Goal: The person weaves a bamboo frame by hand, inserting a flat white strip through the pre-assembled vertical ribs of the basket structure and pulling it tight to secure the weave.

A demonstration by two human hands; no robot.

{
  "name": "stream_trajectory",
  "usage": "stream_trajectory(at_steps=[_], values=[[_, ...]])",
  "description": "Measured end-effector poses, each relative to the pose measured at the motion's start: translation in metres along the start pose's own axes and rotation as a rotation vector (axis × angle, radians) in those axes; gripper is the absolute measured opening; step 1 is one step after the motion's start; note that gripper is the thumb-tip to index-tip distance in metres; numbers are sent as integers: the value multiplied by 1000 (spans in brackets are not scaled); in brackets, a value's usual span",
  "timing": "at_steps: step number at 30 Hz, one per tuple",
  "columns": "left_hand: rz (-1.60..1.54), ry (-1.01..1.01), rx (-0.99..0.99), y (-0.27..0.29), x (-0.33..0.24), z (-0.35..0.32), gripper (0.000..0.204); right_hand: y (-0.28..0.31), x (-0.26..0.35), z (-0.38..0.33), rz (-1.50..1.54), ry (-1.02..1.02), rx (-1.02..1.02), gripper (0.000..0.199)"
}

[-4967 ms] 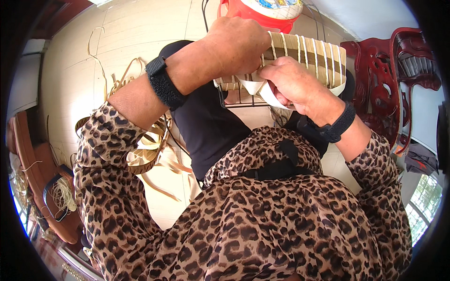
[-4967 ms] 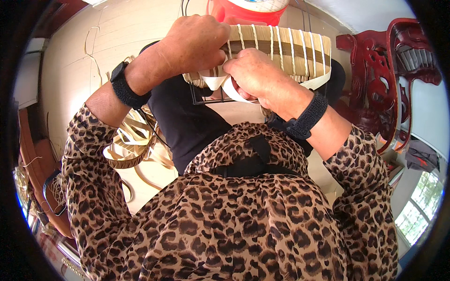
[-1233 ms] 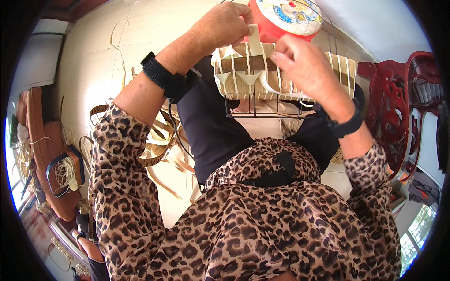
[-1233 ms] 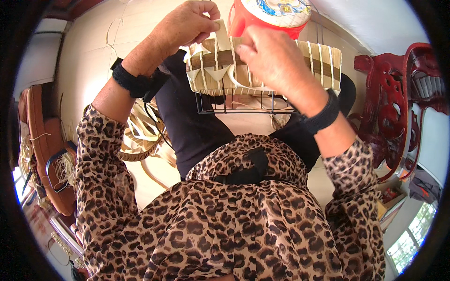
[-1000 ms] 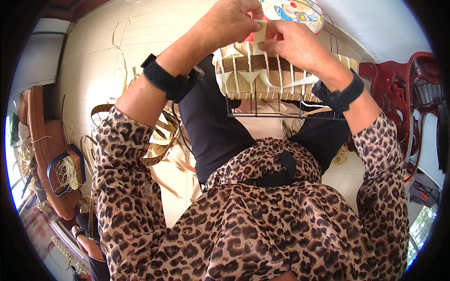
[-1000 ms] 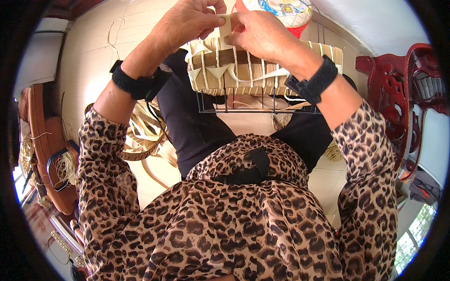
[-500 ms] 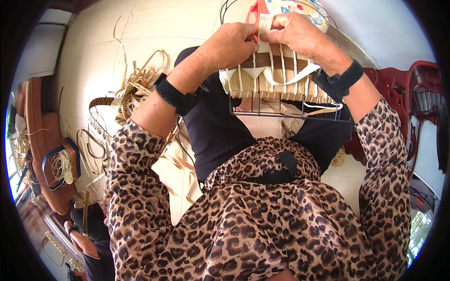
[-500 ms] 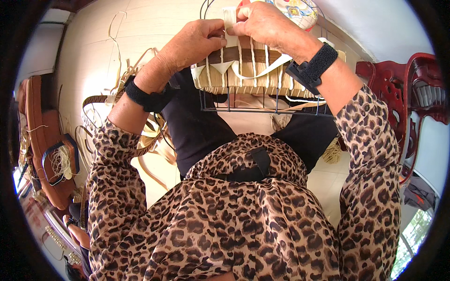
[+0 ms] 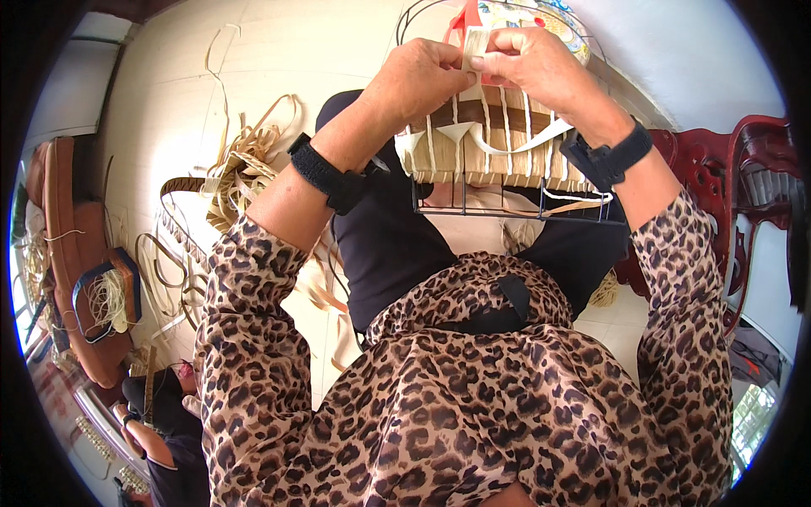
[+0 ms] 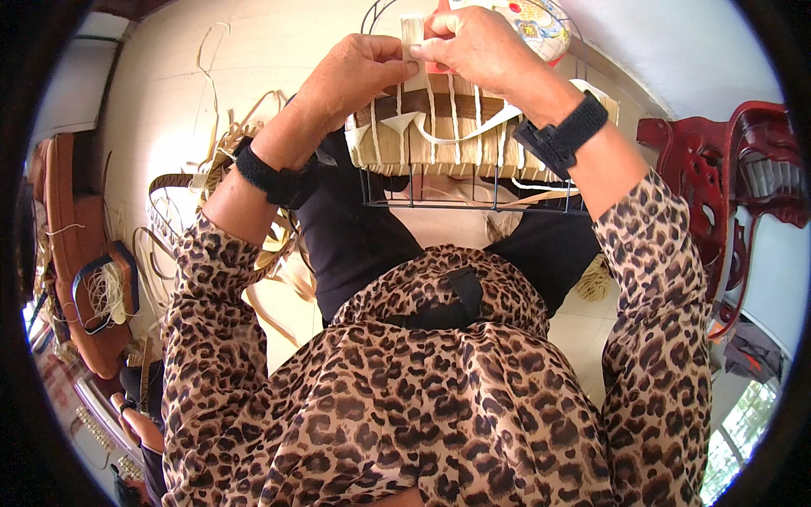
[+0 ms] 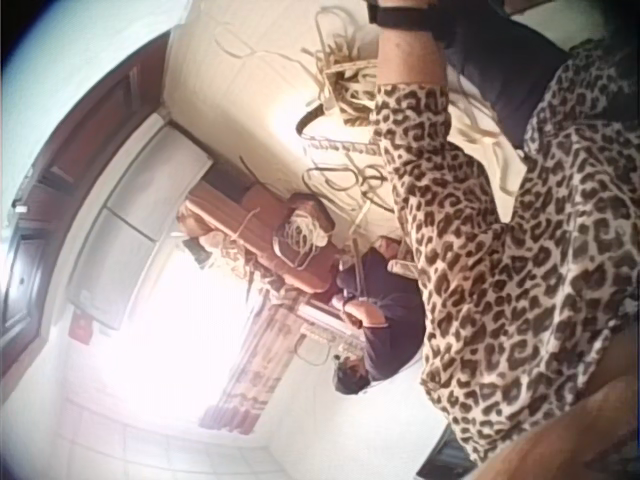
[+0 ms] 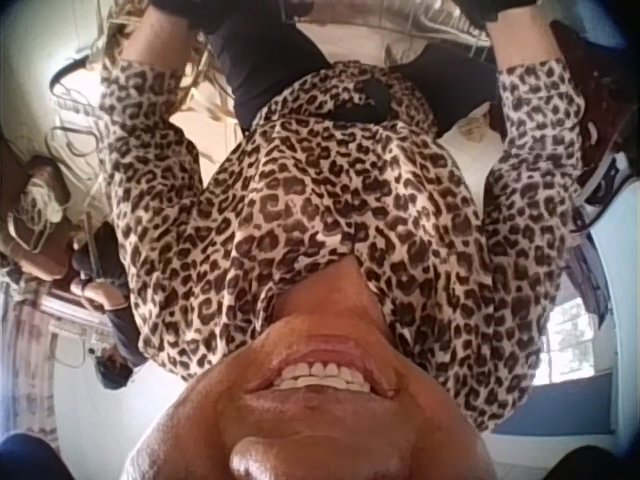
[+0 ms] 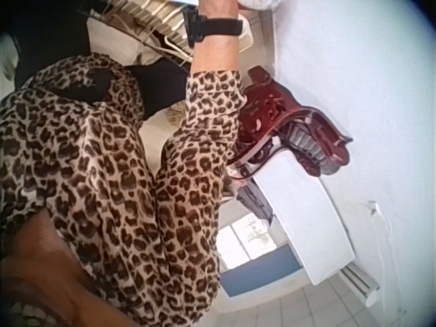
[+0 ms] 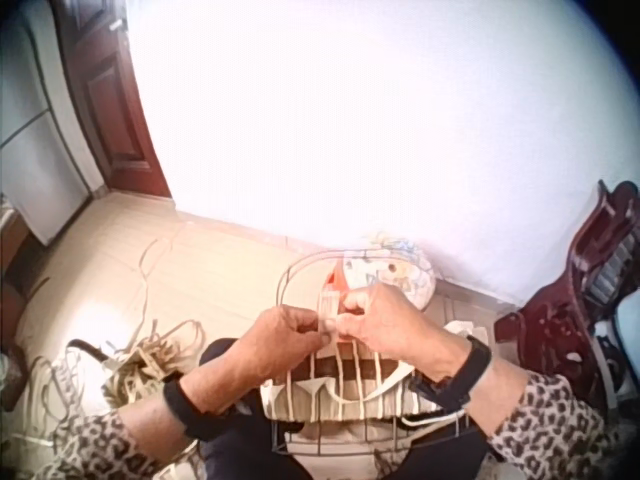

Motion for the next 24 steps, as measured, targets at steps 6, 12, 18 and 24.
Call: stream_trajectory(at_steps=[6, 12, 18, 24], values=[[-269, 73, 34, 5, 6, 1, 17, 3, 3, -2, 306, 112, 30, 12], [-566, 12, 64, 12, 4, -1, 20, 10, 10, 10, 179, 133, 72, 16], [-425, -57, 91, 14, -5, 3, 20, 13, 19, 12, 130, 240, 101, 15], [-281, -192, 32, 16, -12, 7, 16, 15, 26, 9, 61, 276, 116, 14]])
Point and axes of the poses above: each hand's wrist, its own z-axis towards the middle knuckle, its own y-axis out of the back of the hand, x = y × z, the point moved 7 cm from there along z, towards the middle knuckle, and after that the axes turned 6 degrees about y, right-handed, at the moved point
